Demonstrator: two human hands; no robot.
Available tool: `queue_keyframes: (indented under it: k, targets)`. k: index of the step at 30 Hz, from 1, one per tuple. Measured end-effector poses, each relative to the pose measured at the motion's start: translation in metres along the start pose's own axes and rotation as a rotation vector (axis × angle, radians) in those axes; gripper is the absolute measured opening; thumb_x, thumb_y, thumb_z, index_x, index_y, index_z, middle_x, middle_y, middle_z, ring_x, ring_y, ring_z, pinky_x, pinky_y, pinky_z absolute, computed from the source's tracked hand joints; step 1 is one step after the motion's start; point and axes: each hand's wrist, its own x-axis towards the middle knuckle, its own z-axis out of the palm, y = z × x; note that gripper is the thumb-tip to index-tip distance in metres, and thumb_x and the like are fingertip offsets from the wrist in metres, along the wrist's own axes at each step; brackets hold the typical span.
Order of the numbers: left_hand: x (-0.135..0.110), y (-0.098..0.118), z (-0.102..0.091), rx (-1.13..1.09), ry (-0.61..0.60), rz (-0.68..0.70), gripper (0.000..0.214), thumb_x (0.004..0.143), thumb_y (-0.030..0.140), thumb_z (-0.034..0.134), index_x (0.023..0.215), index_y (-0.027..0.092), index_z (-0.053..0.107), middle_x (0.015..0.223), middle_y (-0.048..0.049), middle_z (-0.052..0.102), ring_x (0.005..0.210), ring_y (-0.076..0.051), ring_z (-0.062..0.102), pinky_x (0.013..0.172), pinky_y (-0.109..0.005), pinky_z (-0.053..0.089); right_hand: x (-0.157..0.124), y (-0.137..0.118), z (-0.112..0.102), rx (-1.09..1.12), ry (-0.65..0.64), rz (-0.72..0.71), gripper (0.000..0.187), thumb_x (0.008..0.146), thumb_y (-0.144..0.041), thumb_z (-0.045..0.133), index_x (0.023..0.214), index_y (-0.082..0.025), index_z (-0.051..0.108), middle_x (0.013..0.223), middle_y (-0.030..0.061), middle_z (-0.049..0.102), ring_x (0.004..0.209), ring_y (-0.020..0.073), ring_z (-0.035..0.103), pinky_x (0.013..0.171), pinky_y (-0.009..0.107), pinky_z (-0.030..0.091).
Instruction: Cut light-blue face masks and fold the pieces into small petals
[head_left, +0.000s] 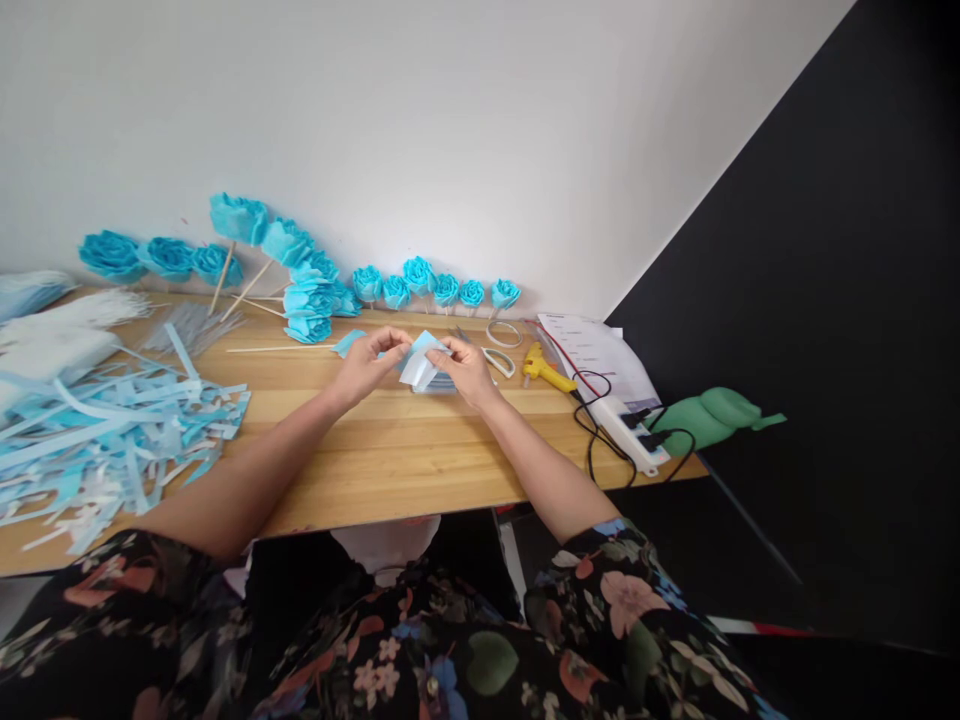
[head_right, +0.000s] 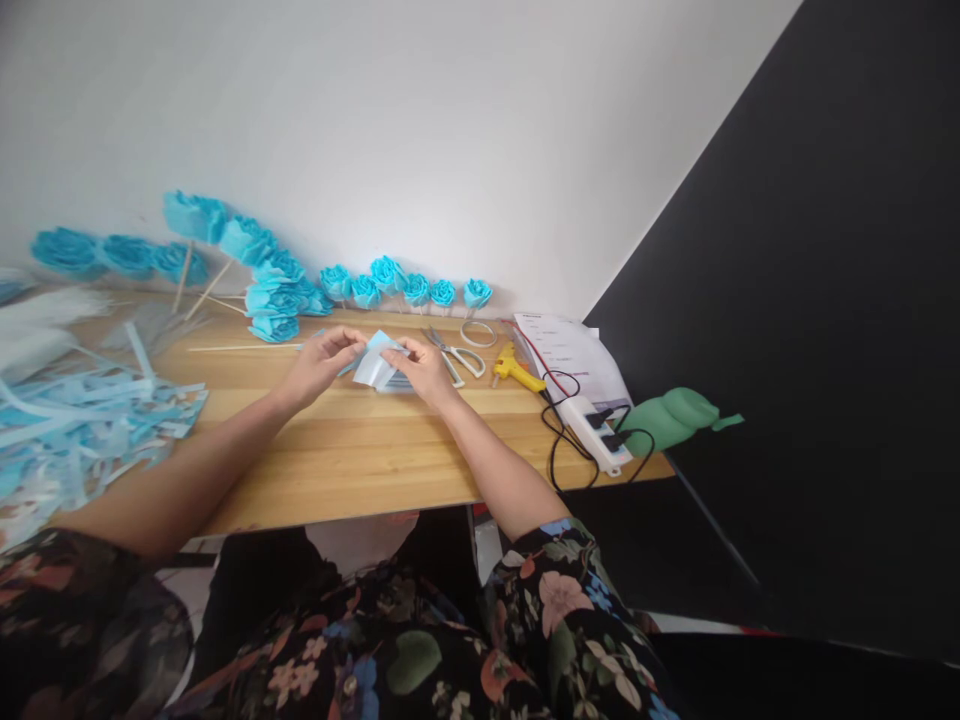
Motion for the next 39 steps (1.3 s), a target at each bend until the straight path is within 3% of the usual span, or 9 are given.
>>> queue_keyframes:
  k: [6, 11, 19, 33, 39]
  targets:
    - [-0.001, 0.000, 0.002, 0.249, 0.127, 0.159, 0.029, 0.086, 0.048, 0.061, 0.078, 0.020, 0.064, 0.079, -0.0033, 0.068, 0.077, -0.019, 0.060, 0.077, -0.033, 0.048, 0.003, 0.002, -0.001, -0.028, 0.044, -0.001, 0.035, 0.074, -0.052, 0.071, 0.088, -0.020, 0.071, 0.075, -0.0008, 0.067, 0.069, 0.0152, 0.061, 0.067, 0.026, 0.050]
    - [-0.003, 0.004, 0.004, 0.401, 0.119, 0.291, 0.020, 0.085, 0.040, 0.064, 0.088, 0.021, 0.069, 0.082, -0.0042, 0.070, 0.081, -0.021, 0.061, 0.081, -0.037, 0.046, 0.004, 0.008, -0.001, -0.075, 0.028, -0.041, 0.035, 0.077, -0.052, 0.070, 0.088, -0.019, 0.071, 0.075, -0.0004, 0.067, 0.068, 0.0142, 0.059, 0.066, 0.025, 0.048]
    - [-0.006, 0.010, 0.006, 0.454, 0.195, 0.369, 0.011, 0.087, 0.032, 0.062, 0.089, 0.021, 0.065, 0.080, -0.0036, 0.067, 0.082, -0.022, 0.060, 0.081, -0.037, 0.044, 0.004, 0.009, -0.001, -0.126, 0.054, -0.047, 0.035, 0.079, -0.052, 0.068, 0.091, -0.019, 0.072, 0.074, -0.0004, 0.067, 0.067, 0.0142, 0.058, 0.065, 0.025, 0.046]
    - [-0.003, 0.002, 0.005, 0.523, 0.101, 0.381, 0.018, 0.090, 0.038, 0.061, 0.089, 0.022, 0.069, 0.090, -0.0063, 0.070, 0.088, -0.024, 0.061, 0.083, -0.039, 0.046, 0.004, 0.009, 0.000, -0.101, 0.022, -0.044, 0.035, 0.078, -0.052, 0.070, 0.091, -0.020, 0.072, 0.077, -0.0003, 0.068, 0.069, 0.0151, 0.060, 0.066, 0.025, 0.048]
    - [-0.006, -0.006, 0.008, 0.578, 0.050, 0.461, 0.026, 0.093, 0.033, 0.058, 0.112, 0.025, 0.074, 0.109, -0.0097, 0.068, 0.100, -0.025, 0.060, 0.090, -0.042, 0.047, 0.004, 0.010, -0.001, -0.103, 0.031, -0.071, 0.028, 0.079, -0.045, 0.068, 0.090, -0.020, 0.071, 0.073, -0.0018, 0.065, 0.067, 0.0137, 0.057, 0.065, 0.024, 0.047]
